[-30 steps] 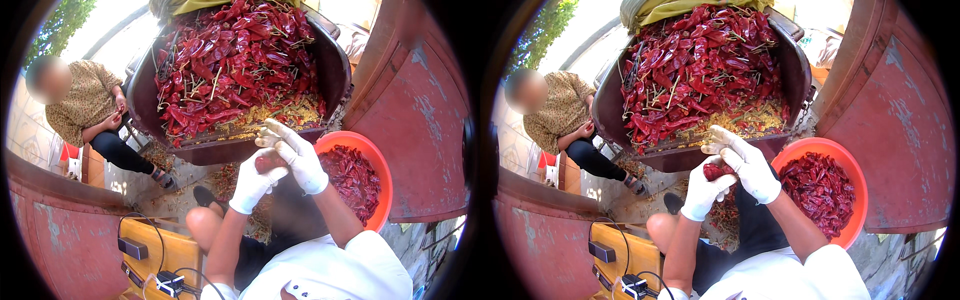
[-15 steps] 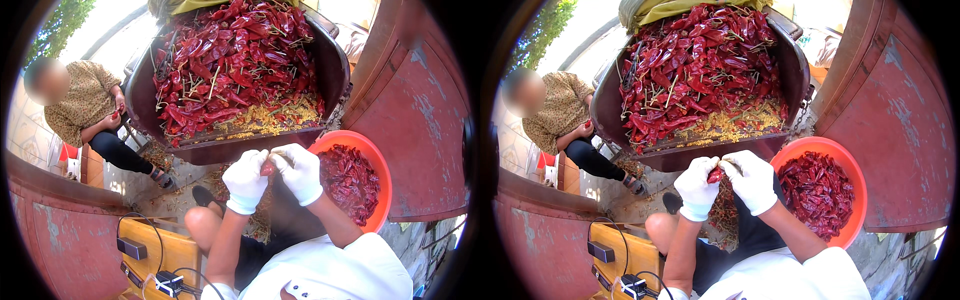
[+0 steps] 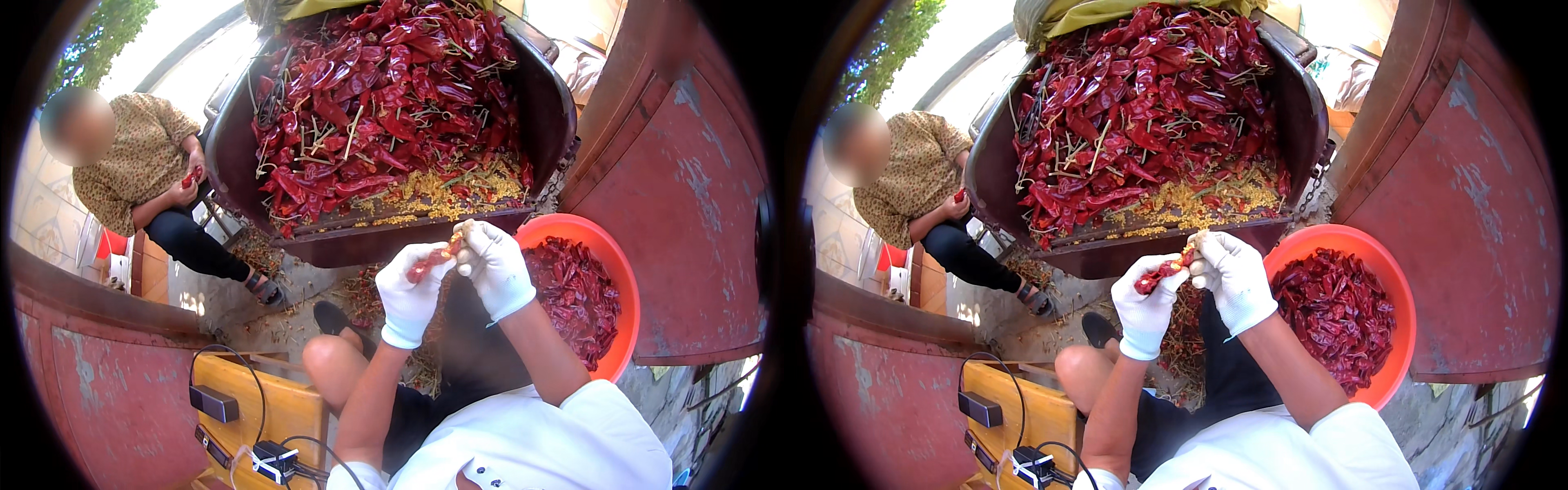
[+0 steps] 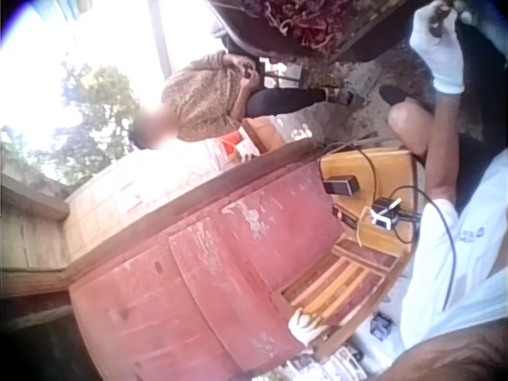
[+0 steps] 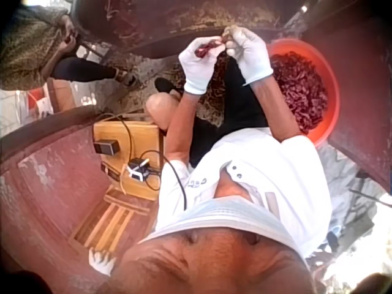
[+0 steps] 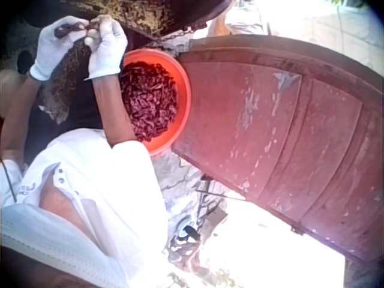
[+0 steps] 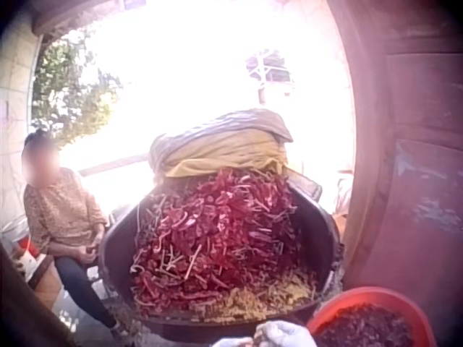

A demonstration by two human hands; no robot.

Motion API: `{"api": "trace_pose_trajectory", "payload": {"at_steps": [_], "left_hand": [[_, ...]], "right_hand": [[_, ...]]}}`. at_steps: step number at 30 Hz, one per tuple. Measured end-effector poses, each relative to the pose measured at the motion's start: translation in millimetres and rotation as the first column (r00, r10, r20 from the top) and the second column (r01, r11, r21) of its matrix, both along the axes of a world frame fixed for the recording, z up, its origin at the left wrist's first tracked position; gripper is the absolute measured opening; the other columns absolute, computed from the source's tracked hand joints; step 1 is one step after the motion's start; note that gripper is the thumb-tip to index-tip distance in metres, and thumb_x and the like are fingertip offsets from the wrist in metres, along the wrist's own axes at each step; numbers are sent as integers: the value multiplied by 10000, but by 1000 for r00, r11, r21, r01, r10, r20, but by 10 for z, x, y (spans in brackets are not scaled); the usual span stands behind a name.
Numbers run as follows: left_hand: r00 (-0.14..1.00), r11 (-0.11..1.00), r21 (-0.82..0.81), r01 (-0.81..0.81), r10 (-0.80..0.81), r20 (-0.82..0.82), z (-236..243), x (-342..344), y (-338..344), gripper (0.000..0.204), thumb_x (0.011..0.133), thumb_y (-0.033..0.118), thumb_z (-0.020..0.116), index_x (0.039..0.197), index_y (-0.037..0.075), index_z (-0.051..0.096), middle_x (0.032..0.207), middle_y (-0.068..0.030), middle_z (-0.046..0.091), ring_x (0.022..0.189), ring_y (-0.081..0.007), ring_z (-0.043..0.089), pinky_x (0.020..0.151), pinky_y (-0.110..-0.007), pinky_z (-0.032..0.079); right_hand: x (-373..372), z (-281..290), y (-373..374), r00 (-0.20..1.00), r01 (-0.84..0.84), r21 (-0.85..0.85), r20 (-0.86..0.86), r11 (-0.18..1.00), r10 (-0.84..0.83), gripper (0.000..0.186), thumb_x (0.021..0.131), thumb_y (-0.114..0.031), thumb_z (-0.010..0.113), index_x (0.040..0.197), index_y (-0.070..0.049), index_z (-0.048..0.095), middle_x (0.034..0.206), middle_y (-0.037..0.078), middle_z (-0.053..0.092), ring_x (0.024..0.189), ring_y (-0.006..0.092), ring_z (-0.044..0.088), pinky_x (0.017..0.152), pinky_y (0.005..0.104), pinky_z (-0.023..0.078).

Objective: The person picks up dried red peppers from a large bin, pulls the stems off by hand, and places the peppers into a smaller orange basin.

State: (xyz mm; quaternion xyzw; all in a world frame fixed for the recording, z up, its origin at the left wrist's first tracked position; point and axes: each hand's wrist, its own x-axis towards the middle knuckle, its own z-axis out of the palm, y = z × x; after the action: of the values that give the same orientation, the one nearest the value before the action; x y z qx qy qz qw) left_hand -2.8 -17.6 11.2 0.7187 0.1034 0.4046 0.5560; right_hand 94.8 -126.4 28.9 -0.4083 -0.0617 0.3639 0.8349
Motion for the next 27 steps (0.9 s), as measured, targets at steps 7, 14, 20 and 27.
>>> {"api": "trace_pose_trajectory", "payload": {"at_steps": [7,14,20,27], "left_hand": [[950,698,-681,222,-311,-10,172,-57,-35,195,852,105,766,985,1,668,738,-19,637,497,-41,488,425,-194,359],[889,525,-731,436,-376,261,234,-181,172,243,934,164,664,1126,32,591,984,-72,615,691,-93,558,521,-194,431],[902,582,-693,426,-334,274,87,-176,299,152,948,223,652,1002,89,606,979,-39,601,748,-111,557,546,-207,441],[927,633,-677,376,-259,272,140,-82,249,169,966,218,612,917,57,614,1095,-136,666,890,-207,639,595,-300,514]], "right_hand": [[89,-78,-20,975,207,-63,93,976,-201,198,965,-200,653,1030,-15,678,825,26,670,654,90,637,566,219,527],[526,-115,-367,724,234,-523,656,820,211,306,903,-129,650,1177,7,659,1038,104,730,890,177,704,801,279,545],[981,-60,-84,105,805,-208,972,556,212,269,859,-148,670,1125,-122,700,1027,109,709,920,297,691,817,381,545],[1601,-135,269,5,879,-322,744,351,668,265,855,-238,677,1117,-200,689,924,85,683,843,291,679,719,420,539]]}}
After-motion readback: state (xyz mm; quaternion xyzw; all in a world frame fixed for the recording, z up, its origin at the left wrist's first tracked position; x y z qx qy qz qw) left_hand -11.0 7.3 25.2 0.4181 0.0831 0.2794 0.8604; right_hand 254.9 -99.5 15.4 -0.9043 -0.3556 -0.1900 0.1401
